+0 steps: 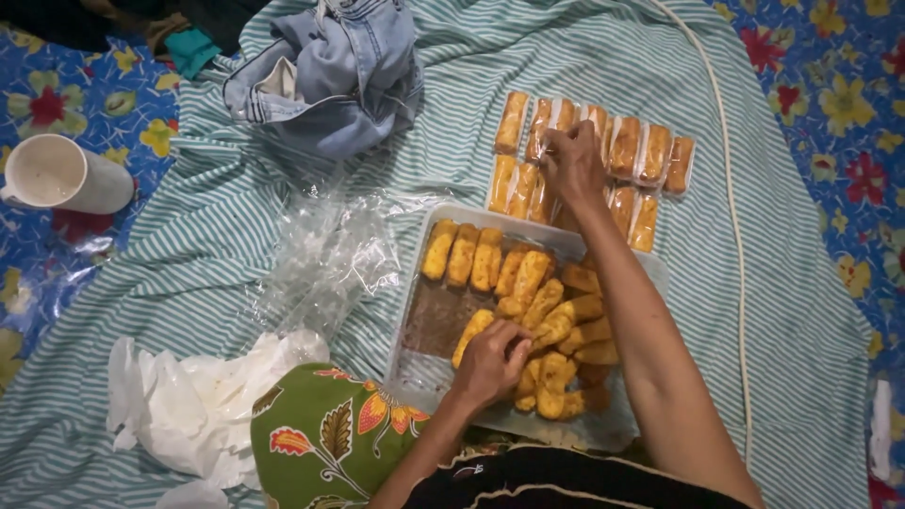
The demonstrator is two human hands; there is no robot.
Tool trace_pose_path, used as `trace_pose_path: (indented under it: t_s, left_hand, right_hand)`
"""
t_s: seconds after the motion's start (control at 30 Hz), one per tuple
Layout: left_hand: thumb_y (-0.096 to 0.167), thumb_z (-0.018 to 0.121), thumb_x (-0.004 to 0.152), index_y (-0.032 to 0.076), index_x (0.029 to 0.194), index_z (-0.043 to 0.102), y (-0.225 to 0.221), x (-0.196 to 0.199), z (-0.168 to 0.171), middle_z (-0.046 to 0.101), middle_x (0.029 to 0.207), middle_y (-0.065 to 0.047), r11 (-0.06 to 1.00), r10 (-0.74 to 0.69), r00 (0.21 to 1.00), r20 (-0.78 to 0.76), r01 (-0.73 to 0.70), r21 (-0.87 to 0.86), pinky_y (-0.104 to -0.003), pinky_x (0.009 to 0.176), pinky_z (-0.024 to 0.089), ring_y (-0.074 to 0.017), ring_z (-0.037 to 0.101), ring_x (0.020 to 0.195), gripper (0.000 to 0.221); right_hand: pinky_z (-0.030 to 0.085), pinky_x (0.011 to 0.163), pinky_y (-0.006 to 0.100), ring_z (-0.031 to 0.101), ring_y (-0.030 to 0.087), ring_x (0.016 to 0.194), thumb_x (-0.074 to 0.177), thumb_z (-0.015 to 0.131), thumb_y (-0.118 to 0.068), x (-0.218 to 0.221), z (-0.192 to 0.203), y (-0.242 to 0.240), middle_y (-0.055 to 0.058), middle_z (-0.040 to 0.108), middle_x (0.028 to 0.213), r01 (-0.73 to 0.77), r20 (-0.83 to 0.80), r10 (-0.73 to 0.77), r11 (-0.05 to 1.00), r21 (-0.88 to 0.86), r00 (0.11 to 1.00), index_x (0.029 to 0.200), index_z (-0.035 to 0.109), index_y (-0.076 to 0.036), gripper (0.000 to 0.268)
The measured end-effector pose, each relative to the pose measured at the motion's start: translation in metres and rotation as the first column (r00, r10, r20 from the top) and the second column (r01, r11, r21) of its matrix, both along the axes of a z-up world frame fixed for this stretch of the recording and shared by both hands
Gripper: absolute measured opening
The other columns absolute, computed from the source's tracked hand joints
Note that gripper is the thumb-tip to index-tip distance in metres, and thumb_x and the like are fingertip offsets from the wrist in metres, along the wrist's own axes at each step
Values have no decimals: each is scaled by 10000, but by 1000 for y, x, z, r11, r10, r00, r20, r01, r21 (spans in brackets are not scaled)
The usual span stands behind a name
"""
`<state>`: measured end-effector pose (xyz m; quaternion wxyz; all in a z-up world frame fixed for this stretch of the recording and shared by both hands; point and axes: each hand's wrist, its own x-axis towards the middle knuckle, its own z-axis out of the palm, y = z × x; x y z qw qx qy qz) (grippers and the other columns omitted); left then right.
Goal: Wrapping individual fried food items in small paper sheets and arranging them in a tray.
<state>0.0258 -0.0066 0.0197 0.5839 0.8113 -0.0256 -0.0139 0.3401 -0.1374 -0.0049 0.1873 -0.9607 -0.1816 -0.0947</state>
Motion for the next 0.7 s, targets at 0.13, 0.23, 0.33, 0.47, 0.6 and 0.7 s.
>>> trace_pose_path:
  t_s: [0.13, 0.23, 0.33, 0.47, 0.6, 0.7]
  left_hand:
    - [244, 690, 926, 144, 1002, 712, -2, 3, -17, 644, 797, -108, 999, 1, 999, 38, -3, 41, -430, 632, 568, -363, 684, 735, 127]
    - [256, 714, 912, 142, 995, 709, 0, 5, -14, 646, 799, -111, 999, 33, 996, 81, -35, 26, -416, 630, 574, -332, 695, 732, 141]
    - [282, 761, 889, 126, 974, 711, 3, 5, -1, 632, 778, -123, 999, 51, 992, 114, -52, 4, -434, 619, 563, -370, 686, 724, 184]
    - [266, 748, 915, 101, 850, 707, 3, 2, -8, 660, 701, -145, 997, 56, 988, 146, -63, 47, -412, 593, 554, -375, 704, 699, 182]
    - [208, 735, 901, 137, 1025, 707, 5, 1, 7, 698, 885, -116, 983, 66, 980, 187, -96, 157, -413, 744, 571, -361, 707, 851, 145]
    - [298, 788, 871, 138, 1018, 715, 2, -2, -7, 667, 911, -107, 992, 27, 973, 229, -54, 116, -428, 808, 562, -363, 698, 895, 229]
  right_hand:
    - [598, 818, 518, 605, 430, 1060, 825, 849, -125, -4, -6, -12, 147, 454, 1136, -13, -2, 13, 999, 30, 1000, 1242, 699, -155, 444]
    - [591, 844, 563, 635, 455, 1080, 815, 867, -249, -36, 22, -17, 173, 490, 1178, -11, -38, 12, 1000, 11, 999, 1320, 650, -186, 554]
    - [538, 895, 518, 641, 453, 1032, 897, 808, -206, -96, 61, -21, 200, 573, 1053, -111, -41, 123, 971, 210, 992, 1220, 680, -84, 368]
    - [533, 828, 463, 685, 369, 906, 1016, 690, -349, -170, 69, -54, 154, 658, 853, 6, -232, 56, 967, 256, 971, 969, 699, -129, 225]
    - [541, 769, 439, 709, 246, 778, 1059, 558, -440, -262, 119, -57, 133, 733, 759, 265, -545, -56, 912, 313, 836, 800, 725, -110, 451]
    - [587, 472, 358, 709, 226, 520, 1078, 479, -410, -300, 94, -76, 111, 713, 598, 437, -709, -91, 839, 323, 699, 801, 737, -90, 496]
